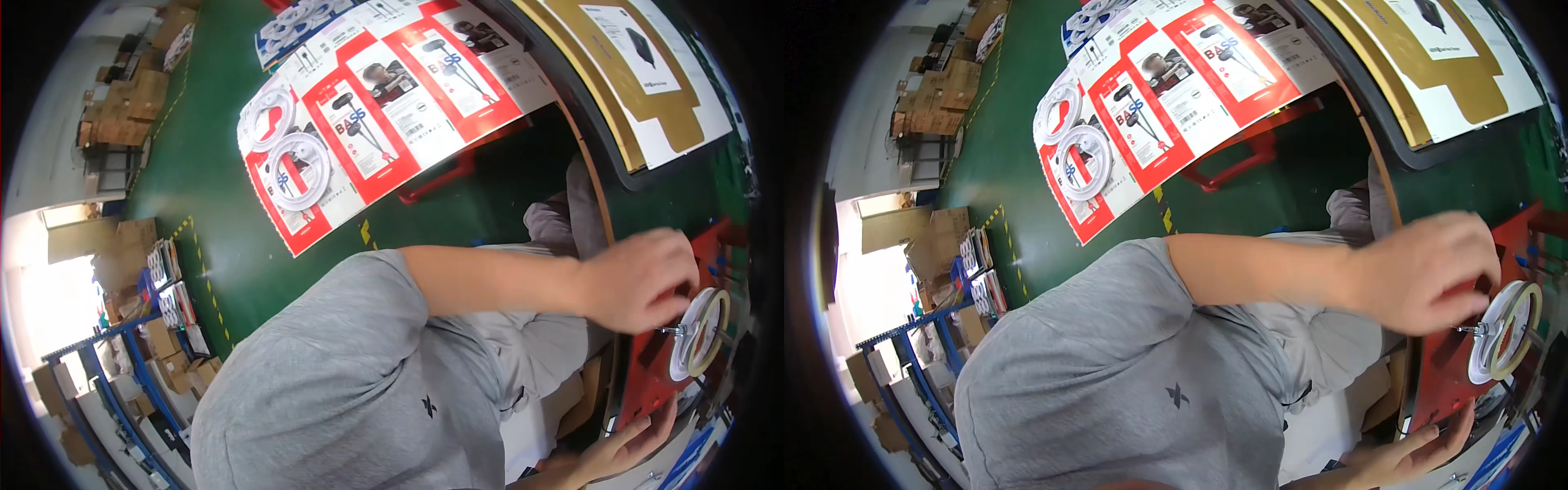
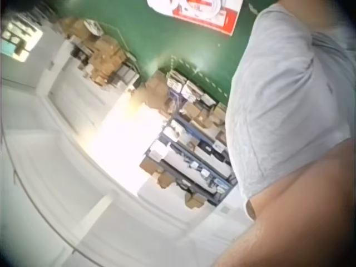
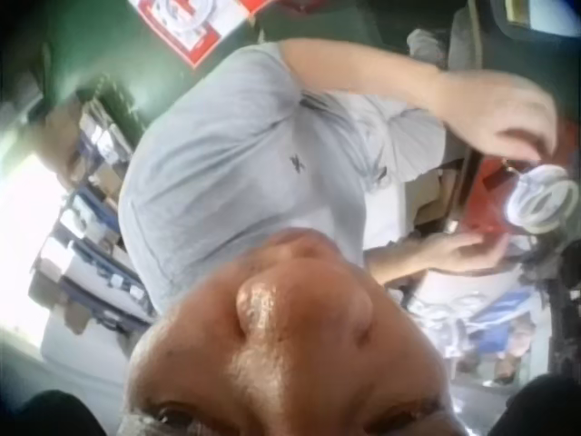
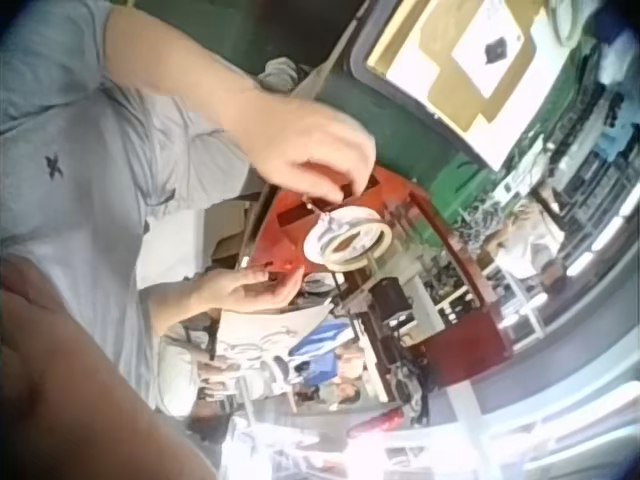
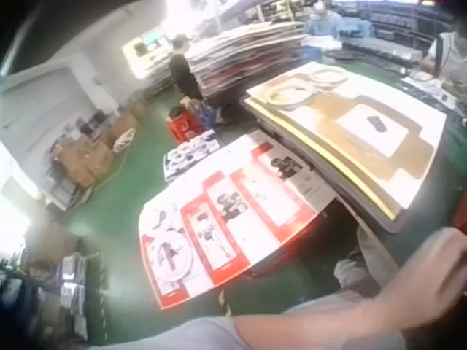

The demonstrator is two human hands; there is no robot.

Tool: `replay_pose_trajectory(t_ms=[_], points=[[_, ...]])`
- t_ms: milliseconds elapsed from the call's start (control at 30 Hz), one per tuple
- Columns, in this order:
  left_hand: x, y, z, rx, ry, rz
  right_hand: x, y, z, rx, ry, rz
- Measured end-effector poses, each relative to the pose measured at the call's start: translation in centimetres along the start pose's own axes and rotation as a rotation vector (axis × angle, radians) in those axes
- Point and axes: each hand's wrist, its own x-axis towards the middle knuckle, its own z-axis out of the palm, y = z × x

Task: Assembling ring-shaped LED lights by fitting components into housings and using a mechanical press machine.

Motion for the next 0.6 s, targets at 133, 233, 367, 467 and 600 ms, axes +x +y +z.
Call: replay_pose_trajectory(t_ms=[133,233,367,467,600], points=[[-1.1,2.9,1.7,-0.151,0.023,0.136,0.0,-0.8,0.3,-0.062,-0.041,-0.059],[-2.8,5.0,1.3,-0.262,-0.044,0.049,-0.6,-1.4,0.5,0.104,-0.007,0.055],[-5.6,7.2,1.1,-0.47,-0.294,-0.221,-2.3,-1.3,0.6,0.226,0.063,0.049],[-6.2,9.5,1.6,-0.752,-0.476,-0.198,-3.4,12.1,-5.7,0.239,-0.055,0.091],[-5.1,14.3,3.7,-1.056,-0.655,-0.082,-8.1,10.0,-3.1,0.365,-0.258,0.276]])
